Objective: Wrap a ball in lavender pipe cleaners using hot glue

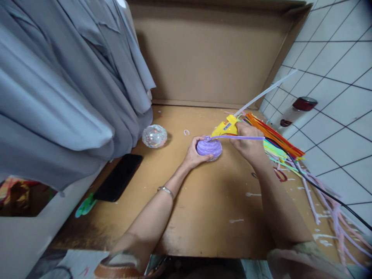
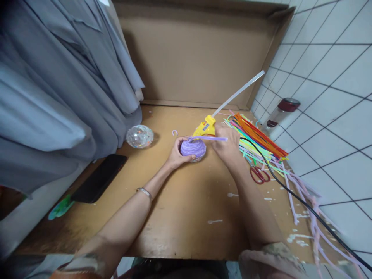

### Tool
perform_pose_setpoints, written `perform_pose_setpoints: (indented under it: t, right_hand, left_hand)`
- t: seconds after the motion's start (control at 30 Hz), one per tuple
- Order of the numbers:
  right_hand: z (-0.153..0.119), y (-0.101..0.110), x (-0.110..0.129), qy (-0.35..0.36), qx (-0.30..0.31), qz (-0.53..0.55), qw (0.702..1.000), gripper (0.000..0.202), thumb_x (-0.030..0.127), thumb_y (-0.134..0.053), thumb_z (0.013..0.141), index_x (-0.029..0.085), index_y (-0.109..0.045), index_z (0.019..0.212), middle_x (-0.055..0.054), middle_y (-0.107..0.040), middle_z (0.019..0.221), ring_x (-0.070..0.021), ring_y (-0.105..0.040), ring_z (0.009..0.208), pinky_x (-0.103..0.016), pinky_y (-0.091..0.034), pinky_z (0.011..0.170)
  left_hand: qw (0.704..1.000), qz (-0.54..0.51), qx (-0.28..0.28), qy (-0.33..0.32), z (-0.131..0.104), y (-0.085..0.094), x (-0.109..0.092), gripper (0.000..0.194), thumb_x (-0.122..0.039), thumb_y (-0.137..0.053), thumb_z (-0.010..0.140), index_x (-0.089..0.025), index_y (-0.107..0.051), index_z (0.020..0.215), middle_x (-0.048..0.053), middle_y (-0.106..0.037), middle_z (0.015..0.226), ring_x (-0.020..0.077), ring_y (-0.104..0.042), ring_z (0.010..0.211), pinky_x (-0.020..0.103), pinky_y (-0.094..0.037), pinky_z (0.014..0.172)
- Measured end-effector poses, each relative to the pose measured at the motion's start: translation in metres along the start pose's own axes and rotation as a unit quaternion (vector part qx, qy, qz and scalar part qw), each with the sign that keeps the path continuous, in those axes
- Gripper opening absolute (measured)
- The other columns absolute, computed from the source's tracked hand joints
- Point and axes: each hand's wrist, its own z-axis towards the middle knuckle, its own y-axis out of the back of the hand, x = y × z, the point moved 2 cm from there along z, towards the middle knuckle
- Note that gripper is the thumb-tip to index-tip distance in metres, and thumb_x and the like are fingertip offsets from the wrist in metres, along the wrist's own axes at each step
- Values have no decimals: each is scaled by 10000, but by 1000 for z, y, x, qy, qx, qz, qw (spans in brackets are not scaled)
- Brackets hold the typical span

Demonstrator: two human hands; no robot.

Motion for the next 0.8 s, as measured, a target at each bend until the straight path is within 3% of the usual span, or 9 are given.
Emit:
perform_pose_setpoints:
  t: [0.63, 0.8]
  right_hand:
    - [1, 3, 1, -9, 36, -5, 999, 184, 261, -501, 831, 168, -639, 910, -112, -639, 835, -212, -508, 696, -321, -229, 620]
    - [0, -4, -4, 2, -10, 3, 1000, 165, 262, -514, 811, 174, -628, 891, -108, -628, 797, -218, -500, 695, -320, -226, 611]
  left_hand:
    - [1000, -6, -6, 6, 0, -1, 0, 818, -485, -931, 490, -221, -491, 1127, 144, -571, 1367, 312, -559, 1288, 460, -399, 1122]
    - [1000, -1, -4, 4, 0, -1, -1, 800, -472, -925, 505, -224, -491, 1128, 134, -571, 1362, 302, -558, 1291, 443, -400, 1120]
